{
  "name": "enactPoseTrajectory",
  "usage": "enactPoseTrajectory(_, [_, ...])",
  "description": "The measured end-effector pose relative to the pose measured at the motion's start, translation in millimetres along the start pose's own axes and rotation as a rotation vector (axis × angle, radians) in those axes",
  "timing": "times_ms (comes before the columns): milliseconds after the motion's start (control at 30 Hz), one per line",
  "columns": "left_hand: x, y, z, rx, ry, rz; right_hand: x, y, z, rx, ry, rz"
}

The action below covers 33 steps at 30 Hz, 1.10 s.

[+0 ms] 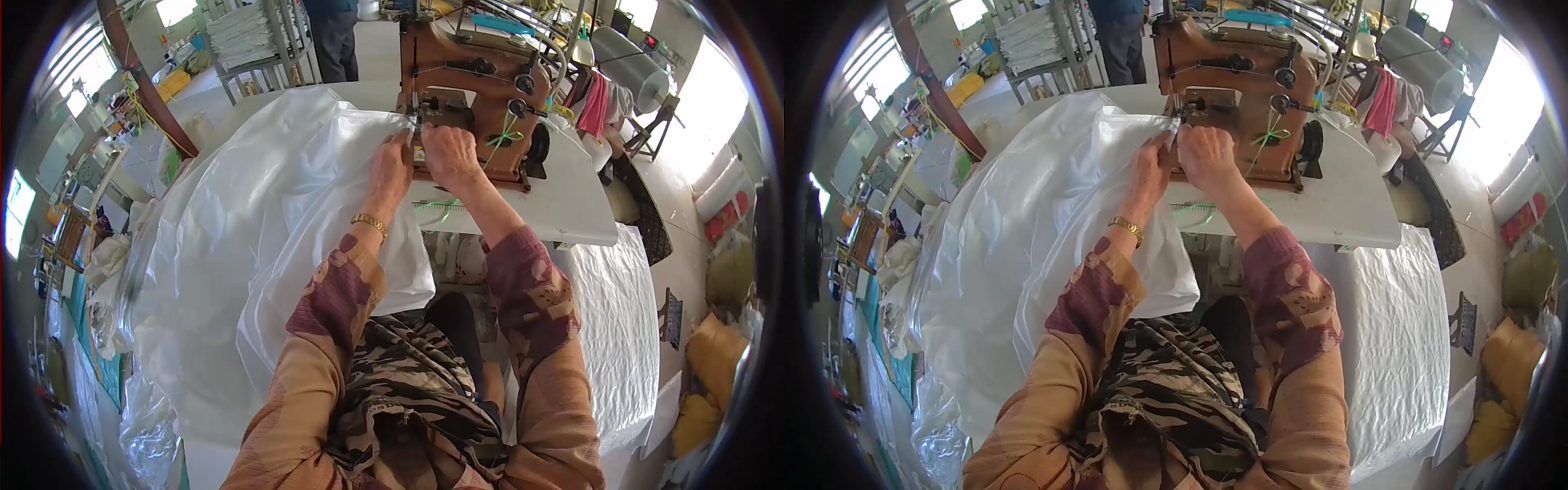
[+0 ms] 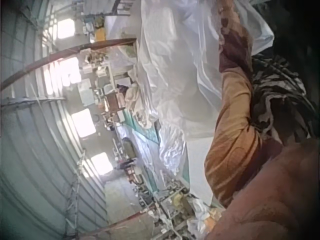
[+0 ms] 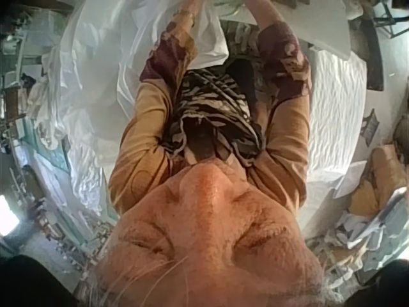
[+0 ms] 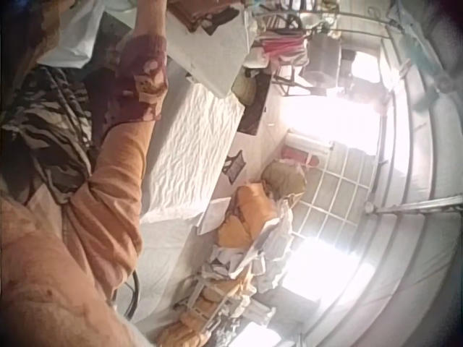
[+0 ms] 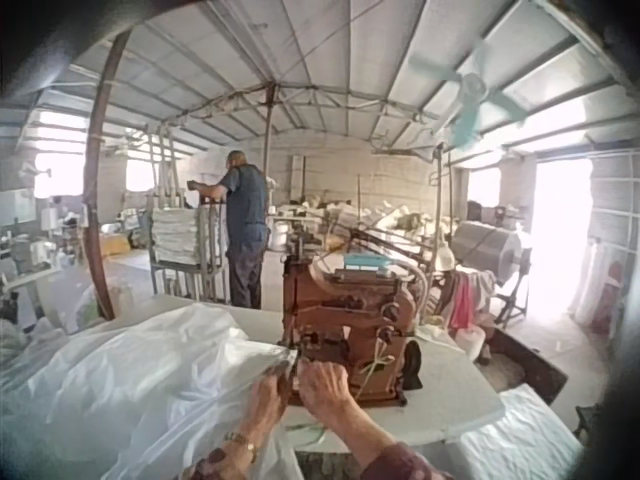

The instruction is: The person sews large plastic sheets using an industrial sewing machine, folding and handling the material by hand to align the edges as it feeds through the machine.

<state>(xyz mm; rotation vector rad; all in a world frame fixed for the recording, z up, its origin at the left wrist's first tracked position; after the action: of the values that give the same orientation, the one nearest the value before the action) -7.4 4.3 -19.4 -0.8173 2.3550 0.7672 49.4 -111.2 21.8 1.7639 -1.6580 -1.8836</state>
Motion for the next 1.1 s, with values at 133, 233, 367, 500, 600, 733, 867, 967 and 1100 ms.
enactPoseTrajectory(133, [2, 4, -8, -0.123, -0.031, 0.067, 7, 8, -7, -0.002, -0.094, 0.166])
enactPoseTrajectory(233, [1, 4, -11, -0.154, -0.023, 0.039, 12, 11, -10, 0.056, -0.1, 0.224])
enactPoseTrajectory(367, [1, 2, -3, -0.045, 0.113, 0.006, 14, 13, -10, 0.061, -0.069, 0.202])
enactPoseTrajectory(500, [3, 2, -1, -0.022, -0.012, -0.087, 22, 11, -11, 0.046, -0.033, 0.172])
enactPoseTrajectory(600, [4, 1, 2, -0.037, 0.023, -0.085, 28, 10, -11, 0.048, -0.001, 0.027])
enactPoseTrajectory(733, [5, 0, 0, -0.057, -0.006, -0.113, 27, -2, -14, 0.076, -0.03, 0.143])
enactPoseTrajectory(867, [6, 0, -1, -0.101, -0.047, -0.134, 20, -8, -12, 0.087, -0.043, 0.165])
enactPoseTrajectory(967, [8, 1, 0, -0.098, -0.06, -0.176, 16, -9, -11, 0.097, -0.049, 0.186])
enactPoseTrajectory(1100, [8, 0, 0, -0.08, -0.081, -0.206, 16, -9, -9, 0.11, -0.037, 0.204])
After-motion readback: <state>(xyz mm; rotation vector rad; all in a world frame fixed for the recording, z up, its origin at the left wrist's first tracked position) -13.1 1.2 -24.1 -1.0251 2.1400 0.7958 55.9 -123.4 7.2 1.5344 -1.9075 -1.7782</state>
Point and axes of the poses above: each hand's wrist, its own x-axis away from the middle knuckle, its own y-axis out of the back of the hand, z = x × y, the point moved 3 cm from there along -x, towards the middle knuckle, and after that the axes turned 9 degrees about x, right-handed, at the moved point
